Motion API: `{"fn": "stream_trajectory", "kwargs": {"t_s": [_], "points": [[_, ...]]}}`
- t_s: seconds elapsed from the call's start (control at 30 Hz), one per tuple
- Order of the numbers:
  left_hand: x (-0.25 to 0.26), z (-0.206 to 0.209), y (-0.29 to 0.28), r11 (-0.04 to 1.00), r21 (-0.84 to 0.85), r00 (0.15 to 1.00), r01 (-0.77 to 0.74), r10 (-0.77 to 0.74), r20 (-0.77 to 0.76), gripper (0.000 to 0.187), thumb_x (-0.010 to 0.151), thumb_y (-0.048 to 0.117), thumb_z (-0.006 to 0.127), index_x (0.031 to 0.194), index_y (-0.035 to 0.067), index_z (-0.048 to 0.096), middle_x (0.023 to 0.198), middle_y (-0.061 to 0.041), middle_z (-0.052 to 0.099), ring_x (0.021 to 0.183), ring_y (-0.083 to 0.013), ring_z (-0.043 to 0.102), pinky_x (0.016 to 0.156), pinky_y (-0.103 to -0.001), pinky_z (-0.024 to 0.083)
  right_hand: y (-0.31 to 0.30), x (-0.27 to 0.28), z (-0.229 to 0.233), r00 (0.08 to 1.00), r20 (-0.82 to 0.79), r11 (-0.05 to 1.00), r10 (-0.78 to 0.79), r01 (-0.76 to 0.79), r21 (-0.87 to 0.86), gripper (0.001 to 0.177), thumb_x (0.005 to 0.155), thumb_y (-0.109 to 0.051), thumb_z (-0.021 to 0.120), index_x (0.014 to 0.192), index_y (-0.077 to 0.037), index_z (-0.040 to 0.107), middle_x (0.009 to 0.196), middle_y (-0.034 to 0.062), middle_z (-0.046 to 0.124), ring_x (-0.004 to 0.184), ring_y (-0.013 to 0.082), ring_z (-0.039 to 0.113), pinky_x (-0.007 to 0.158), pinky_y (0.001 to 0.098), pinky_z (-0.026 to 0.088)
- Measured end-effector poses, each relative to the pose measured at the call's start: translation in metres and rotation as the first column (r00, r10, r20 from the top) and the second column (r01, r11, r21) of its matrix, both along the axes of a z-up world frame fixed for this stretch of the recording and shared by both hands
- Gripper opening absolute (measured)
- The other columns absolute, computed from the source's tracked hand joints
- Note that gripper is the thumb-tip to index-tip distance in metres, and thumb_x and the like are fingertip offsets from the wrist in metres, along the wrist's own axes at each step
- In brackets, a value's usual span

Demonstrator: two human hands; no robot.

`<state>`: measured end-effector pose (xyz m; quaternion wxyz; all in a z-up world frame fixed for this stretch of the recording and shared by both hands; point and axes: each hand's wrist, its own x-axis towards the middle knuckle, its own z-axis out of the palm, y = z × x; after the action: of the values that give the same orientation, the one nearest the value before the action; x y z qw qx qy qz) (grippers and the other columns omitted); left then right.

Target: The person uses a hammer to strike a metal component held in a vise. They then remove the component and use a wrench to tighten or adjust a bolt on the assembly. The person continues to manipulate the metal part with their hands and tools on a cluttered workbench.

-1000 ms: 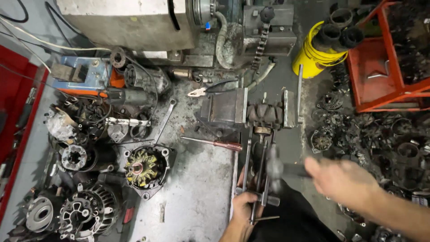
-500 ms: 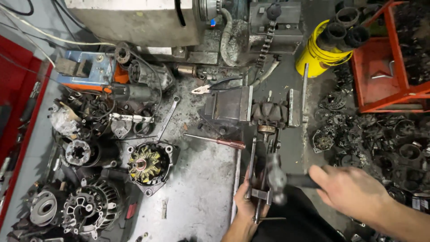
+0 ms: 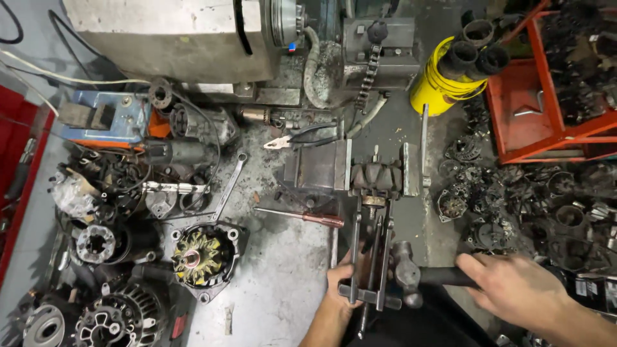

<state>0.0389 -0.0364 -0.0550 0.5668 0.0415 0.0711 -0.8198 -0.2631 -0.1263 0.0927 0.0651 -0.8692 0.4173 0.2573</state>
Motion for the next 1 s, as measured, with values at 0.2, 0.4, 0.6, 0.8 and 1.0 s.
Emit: {"fn": "stream_trajectory", "kwargs": {"t_s": [0.2,0.4,0.6,0.8,1.0], "points": [[0.008,-0.008,-0.032,0.977,-0.056,0.936,0.208,-0.182,0.302,0.09,0.061,0.008,0.079,0.144,-0.007,0.048,0.122,-0.024,0.067,0.117,-0.0372,0.066,0.106,-0.054,0.053,0.002,-0.006,-0.006,0.998,0.062,0.997,-0.019,0.024,-0.074,0.036,0.082,-0.049,0.063,0.109,-0.03,0.049,0.095,-0.0107,0.068,0.078,0.0229,0.076,0.074,0.0417,0.064],[0.008,-0.012,-0.053,0.904,-0.093,0.837,0.416,-0.341,0.428,0.078,0.06,0.024,0.081,0.129,-0.001,0.055,0.106,-0.01,0.068,0.101,-0.0267,0.067,0.097,-0.046,0.054,0.0,-0.008,-0.015,0.992,0.058,0.97,0.108,-0.092,-0.226,0.044,0.075,-0.048,0.069,0.11,-0.029,0.048,0.094,-0.007,0.062,0.082,0.0153,0.075,0.075,0.037,0.063],[0.002,-0.031,-0.042,0.961,-0.02,0.896,0.276,-0.249,0.368,0.099,0.053,0.015,0.075,0.146,-0.005,0.049,0.141,-0.021,0.06,0.13,-0.0381,0.054,0.113,-0.053,0.041,0.007,0.006,-0.009,0.992,0.103,0.993,0.075,-0.065,-0.103,0.039,0.075,-0.047,0.069,0.103,-0.029,0.05,0.083,-0.0088,0.067,0.076,0.0173,0.074,0.073,0.0354,0.059],[-0.003,-0.046,-0.036,0.967,-0.095,0.904,0.237,-0.184,0.386,0.111,0.059,0.025,0.075,0.157,-0.005,0.032,0.163,-0.022,0.037,0.147,-0.0398,0.036,0.122,-0.049,0.028,-0.013,0.039,0.003,0.995,-0.037,0.995,-0.094,0.093,-0.044,0.033,0.084,-0.053,0.059,0.1,-0.027,0.046,0.085,-0.0014,0.07,0.07,0.0277,0.075,0.067,0.0444,0.063],[-0.003,-0.051,-0.033,0.973,-0.014,0.878,0.232,-0.203,0.433,0.098,0.061,0.017,0.069,0.153,-0.003,0.042,0.156,-0.019,0.049,0.141,-0.037,0.046,0.119,-0.046,0.034,-0.032,0.042,0.001,0.966,-0.255,0.992,-0.04,0.068,0.102,0.021,0.102,-0.048,0.044,0.096,-0.028,0.04,0.069,-0.0071,0.062,0.046,0.0096,0.06,0.042,0.0299,0.055]]}}
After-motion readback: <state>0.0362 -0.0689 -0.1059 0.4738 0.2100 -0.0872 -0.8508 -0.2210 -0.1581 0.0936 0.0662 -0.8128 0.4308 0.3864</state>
